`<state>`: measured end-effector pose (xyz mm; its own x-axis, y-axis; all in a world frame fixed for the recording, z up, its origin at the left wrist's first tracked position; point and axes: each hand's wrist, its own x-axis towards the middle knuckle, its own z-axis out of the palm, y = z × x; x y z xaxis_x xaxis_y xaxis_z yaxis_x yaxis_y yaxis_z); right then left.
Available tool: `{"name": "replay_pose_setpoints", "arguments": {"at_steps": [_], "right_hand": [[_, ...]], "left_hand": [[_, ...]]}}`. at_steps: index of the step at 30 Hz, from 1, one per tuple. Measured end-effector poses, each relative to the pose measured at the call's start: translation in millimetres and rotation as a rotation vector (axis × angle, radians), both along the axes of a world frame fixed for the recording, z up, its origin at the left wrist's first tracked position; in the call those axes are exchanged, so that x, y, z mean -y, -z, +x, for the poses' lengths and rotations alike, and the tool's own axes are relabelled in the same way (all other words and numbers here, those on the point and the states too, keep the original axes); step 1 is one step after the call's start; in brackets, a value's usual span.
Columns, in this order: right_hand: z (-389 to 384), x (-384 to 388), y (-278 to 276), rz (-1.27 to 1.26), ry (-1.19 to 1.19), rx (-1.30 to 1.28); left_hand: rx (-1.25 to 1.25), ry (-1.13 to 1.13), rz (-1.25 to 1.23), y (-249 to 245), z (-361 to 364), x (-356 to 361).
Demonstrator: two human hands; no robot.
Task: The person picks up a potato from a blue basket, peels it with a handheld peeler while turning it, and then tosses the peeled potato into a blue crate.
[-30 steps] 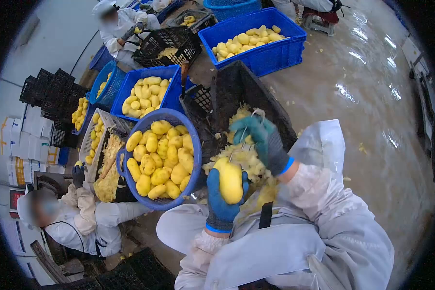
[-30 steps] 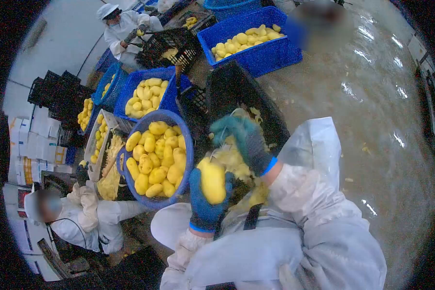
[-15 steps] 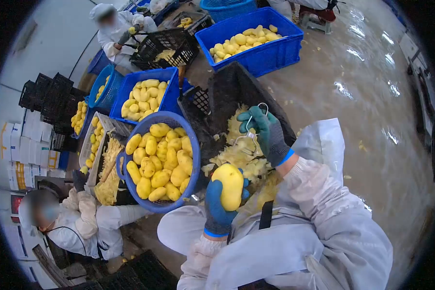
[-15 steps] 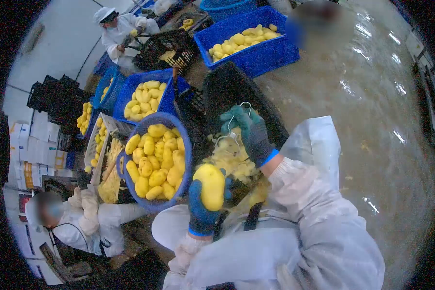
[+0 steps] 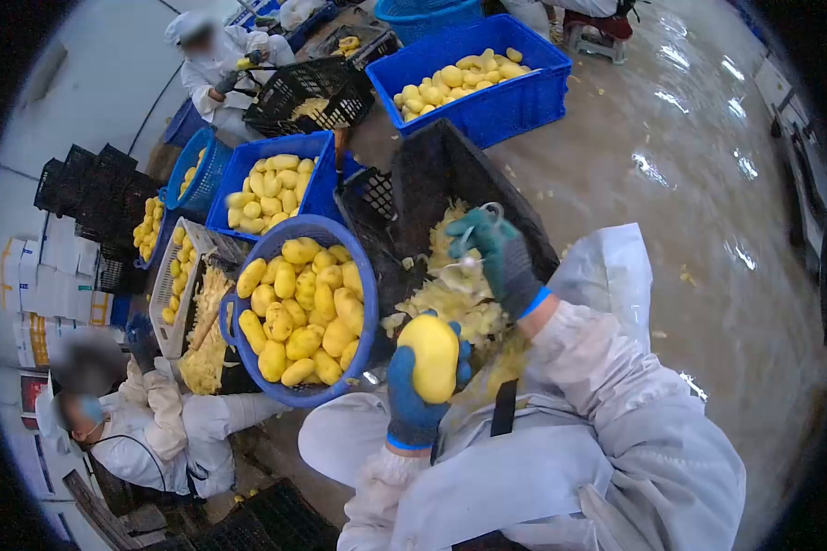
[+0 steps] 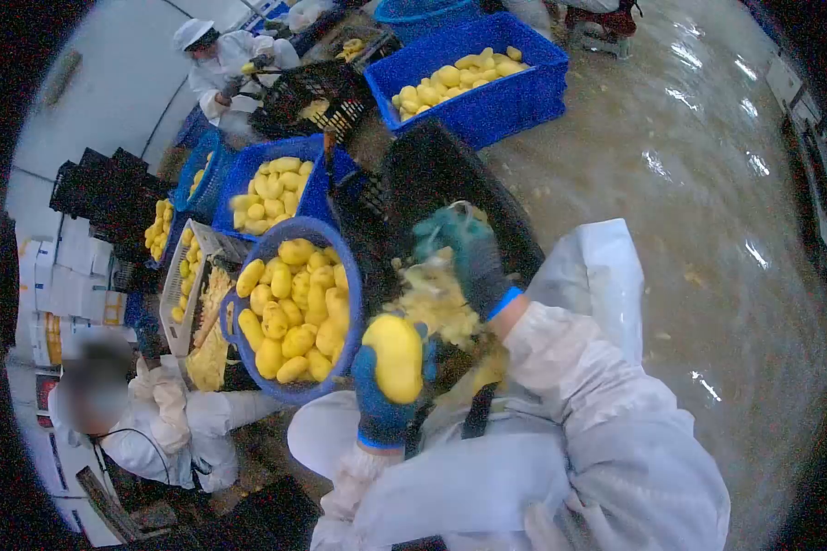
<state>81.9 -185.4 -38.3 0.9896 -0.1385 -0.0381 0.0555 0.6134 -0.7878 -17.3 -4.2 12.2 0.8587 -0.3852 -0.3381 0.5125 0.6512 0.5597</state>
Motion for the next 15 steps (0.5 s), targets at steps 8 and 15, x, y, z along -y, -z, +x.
{"name": "replay_pose_setpoints", "arguments": {"at_steps": [8, 15], "right_hand": [[-11, 5, -28, -0.050, -0.053, 0.082], [-18, -7, -28, -0.306, -0.077, 0.229]], "left_hand": [[0.266, 0.113, 0.426, -14, -1, 7], [0.491, 0.133, 1.017, -25, 5, 14]]}}
